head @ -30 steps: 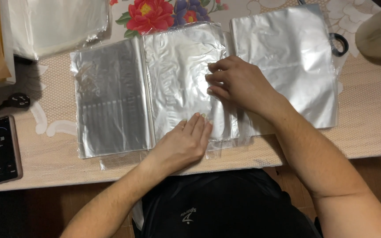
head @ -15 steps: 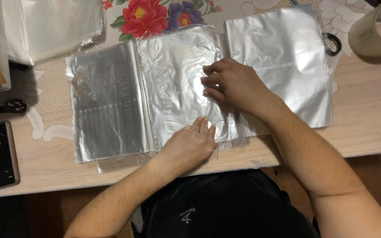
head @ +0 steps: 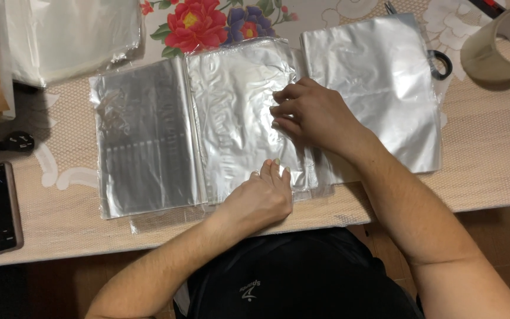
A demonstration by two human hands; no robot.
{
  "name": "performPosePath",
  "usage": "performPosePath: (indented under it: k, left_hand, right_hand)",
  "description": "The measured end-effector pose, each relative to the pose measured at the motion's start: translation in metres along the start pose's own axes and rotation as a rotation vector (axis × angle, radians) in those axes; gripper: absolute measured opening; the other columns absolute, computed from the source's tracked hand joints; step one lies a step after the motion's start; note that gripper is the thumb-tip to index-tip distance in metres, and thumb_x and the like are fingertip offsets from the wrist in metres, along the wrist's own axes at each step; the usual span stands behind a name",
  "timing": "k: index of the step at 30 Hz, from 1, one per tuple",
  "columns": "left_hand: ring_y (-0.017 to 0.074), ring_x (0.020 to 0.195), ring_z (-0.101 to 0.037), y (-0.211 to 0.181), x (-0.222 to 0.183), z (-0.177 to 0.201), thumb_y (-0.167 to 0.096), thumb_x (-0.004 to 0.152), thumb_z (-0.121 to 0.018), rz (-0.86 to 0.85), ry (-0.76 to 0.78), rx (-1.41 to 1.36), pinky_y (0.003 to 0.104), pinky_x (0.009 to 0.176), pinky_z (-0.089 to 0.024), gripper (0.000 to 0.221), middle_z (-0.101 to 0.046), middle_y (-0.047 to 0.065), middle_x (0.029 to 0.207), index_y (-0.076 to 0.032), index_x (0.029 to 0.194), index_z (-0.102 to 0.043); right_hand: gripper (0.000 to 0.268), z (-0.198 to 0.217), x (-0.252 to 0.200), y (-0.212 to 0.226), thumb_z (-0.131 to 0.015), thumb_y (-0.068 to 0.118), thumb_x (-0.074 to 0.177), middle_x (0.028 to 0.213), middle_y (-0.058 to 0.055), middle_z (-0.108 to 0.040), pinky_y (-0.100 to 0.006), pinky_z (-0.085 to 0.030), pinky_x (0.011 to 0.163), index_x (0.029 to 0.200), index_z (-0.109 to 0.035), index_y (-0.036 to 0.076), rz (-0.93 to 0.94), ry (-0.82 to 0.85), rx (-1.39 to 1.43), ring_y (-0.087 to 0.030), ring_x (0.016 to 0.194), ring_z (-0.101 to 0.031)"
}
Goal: The person is seen unfolding, smoothing, and organizing clear plastic bags on a table.
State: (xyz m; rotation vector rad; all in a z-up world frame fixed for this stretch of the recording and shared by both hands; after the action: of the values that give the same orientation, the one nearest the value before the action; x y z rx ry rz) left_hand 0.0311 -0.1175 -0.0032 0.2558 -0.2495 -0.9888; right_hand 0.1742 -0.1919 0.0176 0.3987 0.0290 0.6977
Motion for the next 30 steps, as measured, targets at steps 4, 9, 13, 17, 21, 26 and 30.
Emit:
performPosePath:
  k: [4, 9, 13, 17, 21, 26, 30]
  left_hand:
    - [0.0342, 0.089, -0.076, 0.001, 0.002, 0.011, 0.001, 0.082, -0.057, -0.034, -0.034, 0.113, 0.036, 0.067, -0.061, 0.032, -0.076, 0.026, 0.092, 0.004, 0.110, -0.071]
    - [0.0290, 0.090, -0.076, 0.025, 0.007, 0.029, 0.003, 0.087, -0.057, 0.111, -0.007, -0.140, 0.035, 0.064, -0.062, 0.045, -0.077, 0.022, 0.092, 0.003, 0.131, -0.063]
    - [0.0335, 0.083, -0.077, 0.040, 0.004, 0.033, 0.003, 0.090, -0.055, 0.161, 0.026, -0.362, 0.037, 0.059, -0.062, 0.032, -0.076, 0.024, 0.092, 0.002, 0.120, -0.066]
    - [0.0294, 0.060, -0.066, 0.043, -0.005, 0.003, -0.007, 0.093, -0.056, 0.367, -0.066, -0.603, 0.037, 0.043, -0.054, 0.034, -0.068, 0.018, 0.082, 0.004, 0.126, -0.057]
    - [0.0130, 0.048, -0.048, 0.044, -0.002, 0.012, 0.017, 0.082, -0.056, 0.484, -0.253, -0.343, 0.026, 0.032, -0.039, 0.043, -0.063, 0.027, 0.118, 0.004, 0.123, -0.054]
    - [0.0151, 0.049, -0.047, 0.063, -0.014, -0.006, 0.008, 0.096, -0.053, 0.675, -0.359, -0.715, 0.026, 0.035, -0.039, 0.011, -0.051, 0.006, 0.071, -0.001, 0.101, -0.054]
    - [0.0106, 0.044, -0.036, 0.101, -0.056, 0.004, 0.003, 0.093, -0.059, 1.044, -0.746, -0.937, 0.030, 0.038, -0.028, 0.022, -0.041, -0.003, 0.057, -0.011, 0.080, -0.047]
  right_hand:
    - [0.020, -0.003, 0.000, -0.002, -0.070, 0.034, 0.093, 0.112, -0.006, -0.071, -0.042, -0.058, 0.077, 0.103, -0.079, 0.020, -0.002, -0.007, -0.005, -0.028, 0.111, -0.062]
    - [0.025, 0.004, 0.000, 0.001, -0.066, 0.037, 0.097, 0.112, -0.008, -0.074, -0.042, -0.057, 0.077, 0.104, -0.080, 0.017, -0.021, -0.079, 0.034, -0.029, 0.113, -0.064]
    - [0.031, 0.001, -0.001, -0.011, -0.061, 0.037, 0.100, 0.115, -0.009, -0.073, -0.046, -0.056, 0.080, 0.115, -0.076, 0.014, -0.035, -0.144, 0.136, -0.033, 0.112, -0.064]
    - [0.038, 0.031, -0.007, -0.007, -0.055, 0.034, 0.108, 0.118, -0.015, -0.070, -0.038, -0.057, 0.072, 0.125, -0.067, 0.003, -0.001, -0.491, 0.169, -0.030, 0.098, -0.067]
    - [0.029, 0.052, -0.018, -0.016, -0.050, 0.019, 0.110, 0.117, -0.017, -0.064, -0.033, -0.054, 0.065, 0.133, -0.052, 0.001, -0.106, -0.691, 0.330, -0.024, 0.087, -0.065]
    - [0.024, 0.050, -0.020, -0.019, -0.047, -0.007, 0.093, 0.101, -0.013, -0.055, -0.026, -0.042, 0.052, 0.114, -0.043, 0.003, -0.196, -0.724, 0.479, -0.019, 0.074, -0.062]
    - [0.018, 0.045, -0.015, -0.006, -0.053, -0.011, 0.085, 0.093, -0.013, -0.057, -0.029, -0.055, 0.066, 0.100, -0.056, -0.001, 0.015, -0.618, 0.346, -0.022, 0.082, -0.058]
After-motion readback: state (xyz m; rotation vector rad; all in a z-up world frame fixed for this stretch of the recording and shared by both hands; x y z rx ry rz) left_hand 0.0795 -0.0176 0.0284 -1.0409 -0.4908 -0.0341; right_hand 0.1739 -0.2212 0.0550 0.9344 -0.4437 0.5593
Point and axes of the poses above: each hand's wrist, its own x-axis towards the middle knuckle, its own z-axis out of the back of the hand, y = z × x, the point moved 7 cm from there along x, towards the middle knuckle
